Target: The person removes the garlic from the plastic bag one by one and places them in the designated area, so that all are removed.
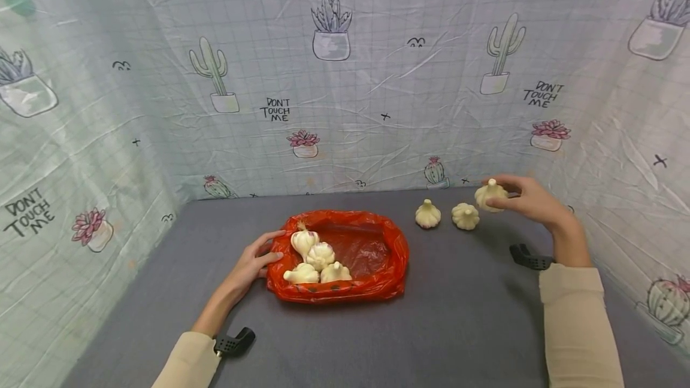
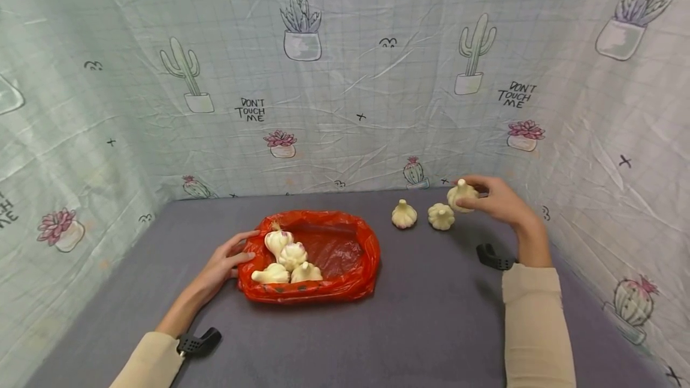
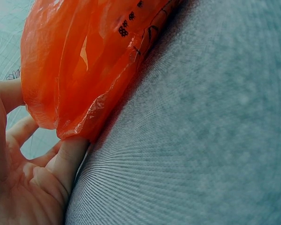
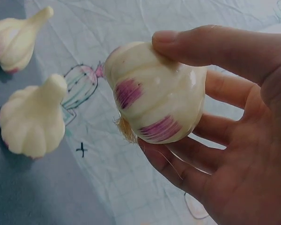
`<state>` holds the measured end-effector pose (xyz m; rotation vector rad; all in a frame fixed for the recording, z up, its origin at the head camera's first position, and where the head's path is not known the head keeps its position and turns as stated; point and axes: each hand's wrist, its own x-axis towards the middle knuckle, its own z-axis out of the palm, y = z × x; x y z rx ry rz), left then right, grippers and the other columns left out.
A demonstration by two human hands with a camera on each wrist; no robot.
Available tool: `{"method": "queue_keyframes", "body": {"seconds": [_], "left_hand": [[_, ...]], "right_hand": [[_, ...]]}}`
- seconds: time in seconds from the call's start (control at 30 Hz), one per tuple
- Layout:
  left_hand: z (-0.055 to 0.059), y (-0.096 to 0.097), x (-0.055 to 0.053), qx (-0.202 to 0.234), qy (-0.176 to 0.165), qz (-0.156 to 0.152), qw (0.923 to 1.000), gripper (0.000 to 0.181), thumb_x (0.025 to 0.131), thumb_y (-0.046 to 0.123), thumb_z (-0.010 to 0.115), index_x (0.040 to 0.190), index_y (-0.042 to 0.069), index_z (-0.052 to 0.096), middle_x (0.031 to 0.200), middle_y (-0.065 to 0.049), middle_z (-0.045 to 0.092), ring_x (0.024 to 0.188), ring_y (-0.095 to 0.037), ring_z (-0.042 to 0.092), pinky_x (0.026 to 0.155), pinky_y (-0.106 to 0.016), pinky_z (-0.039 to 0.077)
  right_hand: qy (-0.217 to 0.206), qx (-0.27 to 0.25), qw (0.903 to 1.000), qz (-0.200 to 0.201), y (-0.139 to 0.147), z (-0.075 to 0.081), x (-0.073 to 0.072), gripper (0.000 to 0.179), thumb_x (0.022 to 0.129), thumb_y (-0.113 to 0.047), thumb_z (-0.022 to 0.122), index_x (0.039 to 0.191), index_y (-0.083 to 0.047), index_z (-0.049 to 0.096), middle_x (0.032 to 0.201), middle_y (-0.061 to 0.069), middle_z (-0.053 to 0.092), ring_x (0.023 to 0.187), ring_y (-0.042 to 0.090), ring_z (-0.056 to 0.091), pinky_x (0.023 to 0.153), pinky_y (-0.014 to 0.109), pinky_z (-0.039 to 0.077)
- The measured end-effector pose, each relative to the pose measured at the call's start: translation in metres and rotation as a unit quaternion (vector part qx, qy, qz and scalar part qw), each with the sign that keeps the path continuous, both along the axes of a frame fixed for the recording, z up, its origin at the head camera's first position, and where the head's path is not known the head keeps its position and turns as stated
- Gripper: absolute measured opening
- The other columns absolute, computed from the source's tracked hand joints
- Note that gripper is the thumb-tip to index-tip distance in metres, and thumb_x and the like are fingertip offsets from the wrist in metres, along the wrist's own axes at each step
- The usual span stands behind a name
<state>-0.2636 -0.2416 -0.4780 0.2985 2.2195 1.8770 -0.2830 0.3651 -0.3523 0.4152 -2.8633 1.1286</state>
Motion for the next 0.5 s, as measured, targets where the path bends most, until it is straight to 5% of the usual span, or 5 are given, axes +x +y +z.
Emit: {"method": "queue_keyframes", "body": {"seconds": [0.27, 0.5], "left_hand": [[-0.002, -0.001, 0.0, -0.008, 0.006, 0.001, 1.0, 0.058, 0.104, 0.023, 0.062, 0.158, 0.016, 0.042, 0.155, -0.028, 0.043, 0.111, -0.022, 0.069, 0.08, -0.038, 0.064], [-0.002, -0.001, 0.0, -0.004, 0.006, -0.002, 1.0, 0.059, 0.104, 0.022, 0.062, 0.158, 0.014, 0.04, 0.154, -0.029, 0.042, 0.109, -0.022, 0.07, 0.08, -0.038, 0.064]], "right_hand": [[-0.023, -0.001, 0.9996, -0.016, 0.01, -0.007, -0.005, 0.055, 0.102, -0.027, 0.067, 0.147, 0.001, 0.053, 0.149, 0.026, 0.053, 0.135, 0.04, 0.049, 0.084, 0.021, 0.048], [-0.045, -0.026, 0.9982, -0.031, 0.019, -0.017, -0.009, 0.06, 0.103, -0.029, 0.065, 0.149, 0.005, 0.048, 0.157, 0.03, 0.042, 0.143, 0.053, 0.039, 0.103, 0.061, 0.043]]}}
